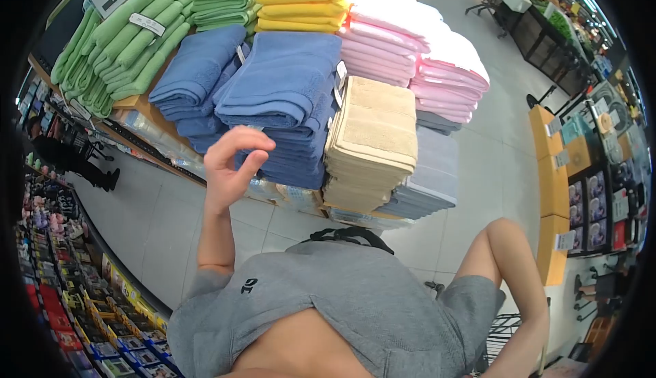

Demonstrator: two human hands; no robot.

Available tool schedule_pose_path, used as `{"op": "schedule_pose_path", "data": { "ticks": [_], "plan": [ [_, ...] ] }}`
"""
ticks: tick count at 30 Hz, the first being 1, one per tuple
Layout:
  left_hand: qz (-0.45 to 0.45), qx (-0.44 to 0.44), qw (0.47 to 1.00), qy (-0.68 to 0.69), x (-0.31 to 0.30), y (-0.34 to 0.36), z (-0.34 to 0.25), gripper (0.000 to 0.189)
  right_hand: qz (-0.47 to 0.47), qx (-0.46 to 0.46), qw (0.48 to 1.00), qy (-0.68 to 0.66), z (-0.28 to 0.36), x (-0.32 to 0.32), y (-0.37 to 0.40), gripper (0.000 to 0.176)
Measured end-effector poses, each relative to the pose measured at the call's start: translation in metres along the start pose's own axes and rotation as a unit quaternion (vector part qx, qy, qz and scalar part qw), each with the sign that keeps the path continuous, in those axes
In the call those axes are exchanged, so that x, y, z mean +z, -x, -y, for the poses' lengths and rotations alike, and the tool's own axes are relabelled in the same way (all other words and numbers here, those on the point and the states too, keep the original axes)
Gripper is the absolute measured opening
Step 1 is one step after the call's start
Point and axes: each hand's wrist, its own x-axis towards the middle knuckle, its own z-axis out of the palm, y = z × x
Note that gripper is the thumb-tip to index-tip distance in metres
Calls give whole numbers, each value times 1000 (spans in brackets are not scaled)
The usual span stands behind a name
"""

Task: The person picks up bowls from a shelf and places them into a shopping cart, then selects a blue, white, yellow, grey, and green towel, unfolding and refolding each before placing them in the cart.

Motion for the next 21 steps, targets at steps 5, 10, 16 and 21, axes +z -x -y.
{"op": "schedule_pose_path", "data": {
  "ticks": [5,10,16,21],
  "plan": [
    [-60,32,987,-146,6,-24,8,16,-121,15,987,-106,-11,-9,41,13],
    [-112,61,949,-289,23,-21,28,20,-458,229,853,101,-119,11,92,19],
    [-95,79,930,-347,26,-17,29,28,-470,492,688,253,-228,10,103,22],
    [-83,95,932,-339,22,-12,34,28,-522,500,624,297,-268,10,87,17]
  ]
}}
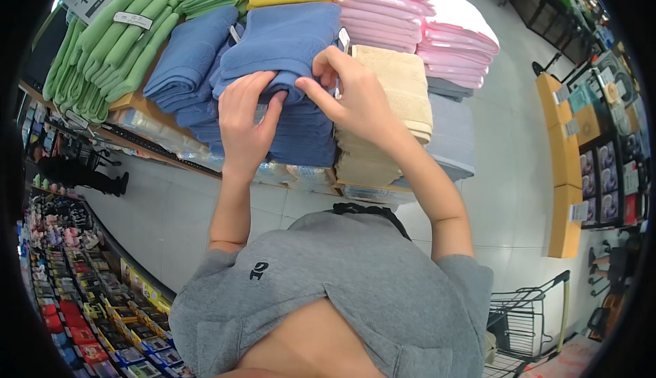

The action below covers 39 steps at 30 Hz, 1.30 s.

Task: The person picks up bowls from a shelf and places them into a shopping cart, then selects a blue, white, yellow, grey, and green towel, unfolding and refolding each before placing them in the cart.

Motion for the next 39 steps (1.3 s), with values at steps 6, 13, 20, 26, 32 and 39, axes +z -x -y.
{"op": "schedule_pose_path", "data": {
  "ticks": [6,13,20,26,32,39],
  "plan": [
    [-10,5,999,52,1,5,16,21,-96,21,992,82,12,25,5,17],
    [-86,-81,966,231,-1,-9,29,12,-185,-3,982,42,27,37,10,14],
    [-279,-131,859,410,-75,-21,16,15,-341,-83,934,-74,124,-3,47,17],
    [-257,-144,759,581,-84,-2,-6,28,-394,-50,884,-247,159,-63,119,22],
    [-101,-168,542,817,-50,24,-2,24,-509,61,768,-385,147,-103,245,32],
    [-10,-342,545,766,-36,29,-90,21,-751,166,607,-200,207,-125,406,25]
  ]
}}
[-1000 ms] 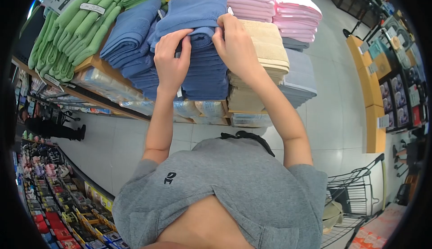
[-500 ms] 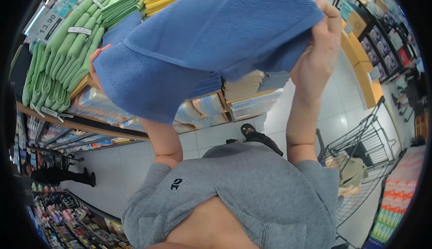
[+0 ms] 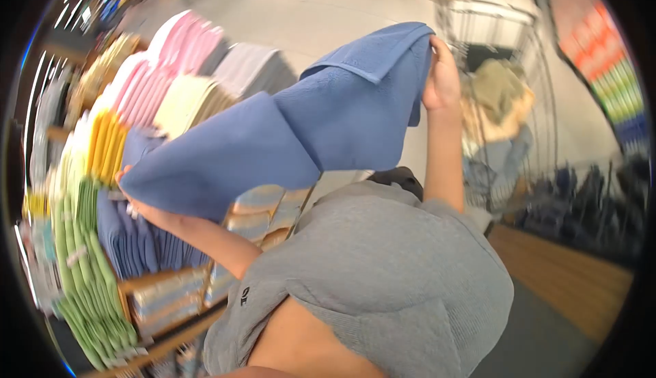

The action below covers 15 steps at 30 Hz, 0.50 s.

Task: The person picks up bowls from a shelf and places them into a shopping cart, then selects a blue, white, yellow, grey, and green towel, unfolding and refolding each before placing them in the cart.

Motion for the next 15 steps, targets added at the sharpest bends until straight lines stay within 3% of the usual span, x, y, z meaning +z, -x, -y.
{"op": "schedule_pose_path", "data": {
  "ticks": [2,4,8,11,15],
  "plan": [
    [-27,-59,997,-27,37,14,27,17,-73,-46,996,-6,33,-48,3,26],
    [85,-216,963,136,39,11,64,15,-113,-49,992,-11,69,-72,27,28],
    [190,-444,790,379,104,48,134,12,-112,-57,991,-50,117,-130,45,28],
    [222,-510,716,423,184,110,164,11,-112,-56,987,-100,143,-170,53,27],
    [288,-561,649,426,263,170,204,14,-90,-115,987,-64,180,-192,70,26]
  ]
}}
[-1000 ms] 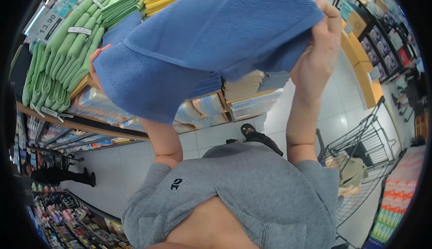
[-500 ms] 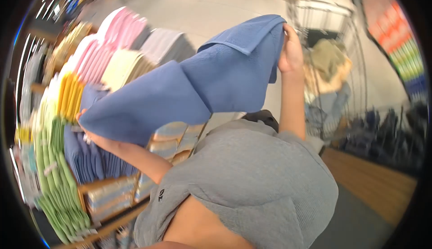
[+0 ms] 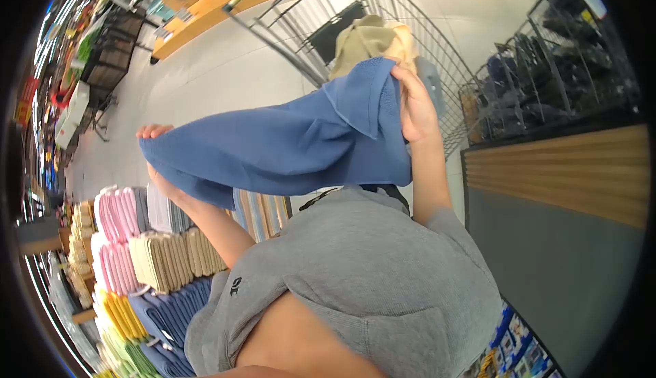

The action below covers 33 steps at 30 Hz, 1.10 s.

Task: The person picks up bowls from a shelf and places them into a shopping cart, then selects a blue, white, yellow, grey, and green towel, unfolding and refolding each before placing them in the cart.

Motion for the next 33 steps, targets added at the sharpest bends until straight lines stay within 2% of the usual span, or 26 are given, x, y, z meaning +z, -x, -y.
{"op": "schedule_pose_path", "data": {
  "ticks": [1,3,4,5,6,7,8,9,10,11,12,13,15,17,18,19,20,21,23,25,26,27,28,32,33],
  "plan": [
    [19,-24,1000,-4,4,-18,19,14,-3,-22,999,-26,16,-2,4,27],
    [78,-82,991,70,17,-47,54,12,-5,-66,995,-74,50,-6,18,27],
    [101,-103,984,100,26,-60,70,11,33,-84,990,-108,71,-17,25,25],
    [123,-124,976,130,33,-71,85,10,-50,-159,980,-114,87,-25,35,24],
    [134,-136,973,128,37,-80,98,9,-59,-201,968,-138,104,-16,46,26],
    [147,-148,970,126,41,-89,110,9,-26,-251,961,-108,117,-12,55,30],
    [163,-160,966,124,43,-98,123,10,45,-272,954,-114,126,-17,60,33],
    [127,-113,985,-32,40,-106,137,11,117,-291,942,-118,133,-23,64,35],
    [90,-61,976,-188,32,-113,151,13,-17,-335,938,-87,133,-28,67,36],
    [50,-6,939,-340,20,-120,166,14,-151,-369,915,-56,130,-30,68,38],
    [80,-20,921,-381,-1,-129,182,17,-270,-361,893,-17,126,-36,59,38],
    [109,-32,900,-420,-24,-137,198,21,-284,-380,880,-21,116,-51,44,34],
    [50,-89,901,-421,-52,-129,235,18,-285,-399,872,0,89,-93,23,29],
    [50,-124,820,-556,-93,-117,258,18,-303,-359,882,31,57,-128,16,24],
    [94,-145,794,-583,-110,-108,265,18,-324,-326,886,69,40,-144,14,21],
    [136,-166,764,-608,-129,-98,269,18,-372,-301,861,175,24,-152,14,20],
    [183,-177,699,-669,-160,-87,268,19,-391,-229,858,243,7,-159,16,21],
    [227,-186,626,-723,-182,-78,266,19,-393,-198,845,304,-13,-176,18,21],
    [284,-183,618,-709,-184,-46,250,19,-446,-69,822,348,-41,-172,23,17],
    [289,-211,602,-714,-190,-20,226,20,-403,-125,796,435,-70,-165,30,14],
    [289,-225,593,-717,-194,-5,212,20,-365,-165,807,433,-84,-162,31,13],
    [236,-251,612,-712,-204,12,198,20,-313,-184,834,416,-97,-153,31,10],
    [182,-274,631,-703,-218,32,185,20,-277,-168,852,412,-108,-143,32,10],
    [44,-345,581,-736,-260,116,116,23,-82,-45,931,353,-146,-89,25,6],
    [0,-332,607,-722,-272,143,101,23,-26,-2,937,350,-154,-78,21,6]
  ]
}}
